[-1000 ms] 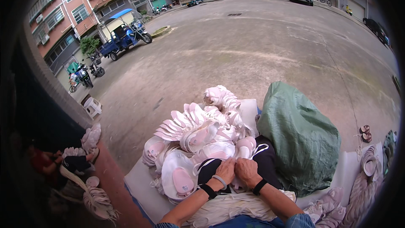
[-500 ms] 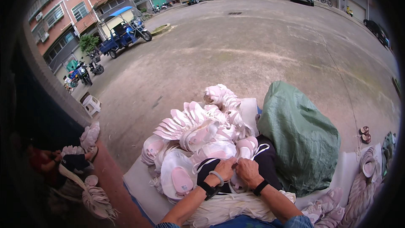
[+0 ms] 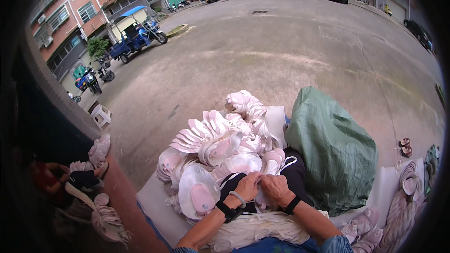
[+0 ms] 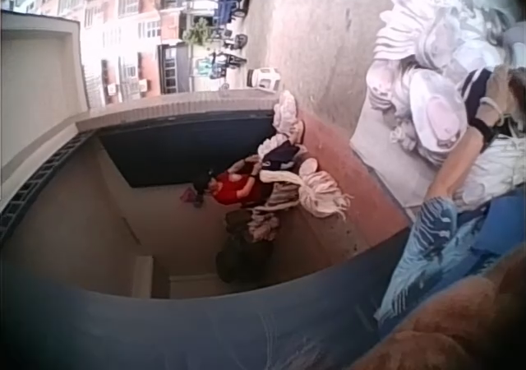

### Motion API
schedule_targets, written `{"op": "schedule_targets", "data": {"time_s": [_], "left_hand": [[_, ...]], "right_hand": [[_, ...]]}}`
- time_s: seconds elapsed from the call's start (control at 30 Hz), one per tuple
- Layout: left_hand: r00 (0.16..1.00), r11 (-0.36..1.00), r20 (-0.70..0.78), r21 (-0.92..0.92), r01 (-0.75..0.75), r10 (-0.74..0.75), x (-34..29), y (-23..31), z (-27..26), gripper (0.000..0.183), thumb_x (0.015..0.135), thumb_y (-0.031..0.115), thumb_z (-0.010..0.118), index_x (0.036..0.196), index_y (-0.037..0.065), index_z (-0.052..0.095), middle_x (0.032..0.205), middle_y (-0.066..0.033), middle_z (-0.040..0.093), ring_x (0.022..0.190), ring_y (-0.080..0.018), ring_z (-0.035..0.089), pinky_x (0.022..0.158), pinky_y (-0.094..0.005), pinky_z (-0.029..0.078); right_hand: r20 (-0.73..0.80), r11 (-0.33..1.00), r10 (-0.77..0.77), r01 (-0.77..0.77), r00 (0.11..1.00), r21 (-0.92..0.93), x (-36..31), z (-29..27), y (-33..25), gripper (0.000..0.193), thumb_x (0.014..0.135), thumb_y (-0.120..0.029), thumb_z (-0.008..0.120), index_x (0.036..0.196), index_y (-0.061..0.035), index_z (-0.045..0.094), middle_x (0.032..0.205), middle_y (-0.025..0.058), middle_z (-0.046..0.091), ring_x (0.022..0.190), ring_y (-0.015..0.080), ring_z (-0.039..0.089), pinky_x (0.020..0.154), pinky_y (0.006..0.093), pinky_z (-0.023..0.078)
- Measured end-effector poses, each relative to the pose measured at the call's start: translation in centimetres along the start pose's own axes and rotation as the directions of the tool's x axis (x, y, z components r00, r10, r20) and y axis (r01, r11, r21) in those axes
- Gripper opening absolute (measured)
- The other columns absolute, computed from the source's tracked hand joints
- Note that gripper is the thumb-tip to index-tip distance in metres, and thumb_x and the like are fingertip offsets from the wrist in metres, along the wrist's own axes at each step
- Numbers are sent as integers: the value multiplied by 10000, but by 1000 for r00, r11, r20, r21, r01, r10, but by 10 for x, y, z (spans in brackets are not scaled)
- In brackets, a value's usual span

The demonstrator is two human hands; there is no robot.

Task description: The recorder is threading shoelaces into white and pink sneakers.

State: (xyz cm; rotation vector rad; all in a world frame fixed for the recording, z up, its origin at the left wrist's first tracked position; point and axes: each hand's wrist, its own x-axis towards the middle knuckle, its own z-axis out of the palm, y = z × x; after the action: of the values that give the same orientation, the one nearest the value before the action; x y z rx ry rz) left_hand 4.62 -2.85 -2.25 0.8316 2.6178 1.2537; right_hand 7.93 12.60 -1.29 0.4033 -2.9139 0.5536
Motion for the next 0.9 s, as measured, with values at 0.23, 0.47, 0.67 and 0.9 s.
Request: {"op": "schedule_targets", "data": {"time_s": [0.23, 0.47, 0.67, 0.9], "left_hand": [[996, 997, -85, 79, 10, -4, 8, -12, -10, 318, 713, -16, 526, 1026, -28, 475, 991, -258, 519, 909, -419, 532, 794, -442, 460], [953, 963, 140, 11, 270, -269, 53, -13, -40, 364, 816, 109, 614, 1147, -3, 512, 1128, -203, 566, 889, -243, 650, 772, -323, 521], [929, 910, 230, -234, 342, -290, 90, -47, -18, 516, 845, 264, 646, 1222, -54, 496, 1174, -233, 582, 1049, -303, 592, 882, -346, 475], [783, 761, 517, -334, 556, -346, 115, -50, -1, 758, 737, 338, 794, 1270, -75, 449, 1143, -165, 579, 1049, -215, 569, 849, -311, 486]], "right_hand": [[133, 825, -272, 159, 953, 542, -15, -90, -7, 257, 838, -184, 586, 650, -20, 522, 595, 173, 522, 567, 359, 562, 516, 426, 441], [-126, 863, 111, -32, 986, 505, 4, -86, 24, 168, 883, -164, 618, 814, -12, 626, 686, 124, 555, 638, 287, 565, 589, 360, 454], [-188, 735, 58, 86, 980, 673, 30, -52, -3, 161, 932, -154, 561, 925, -4, 618, 821, 96, 599, 805, 219, 596, 730, 312, 478], [355, 194, 177, -386, 918, 902, 24, -56, 3, 311, 995, -313, 471, 867, -47, 569, 675, -23, 441, 610, 65, 425, 545, 230, 380]]}}
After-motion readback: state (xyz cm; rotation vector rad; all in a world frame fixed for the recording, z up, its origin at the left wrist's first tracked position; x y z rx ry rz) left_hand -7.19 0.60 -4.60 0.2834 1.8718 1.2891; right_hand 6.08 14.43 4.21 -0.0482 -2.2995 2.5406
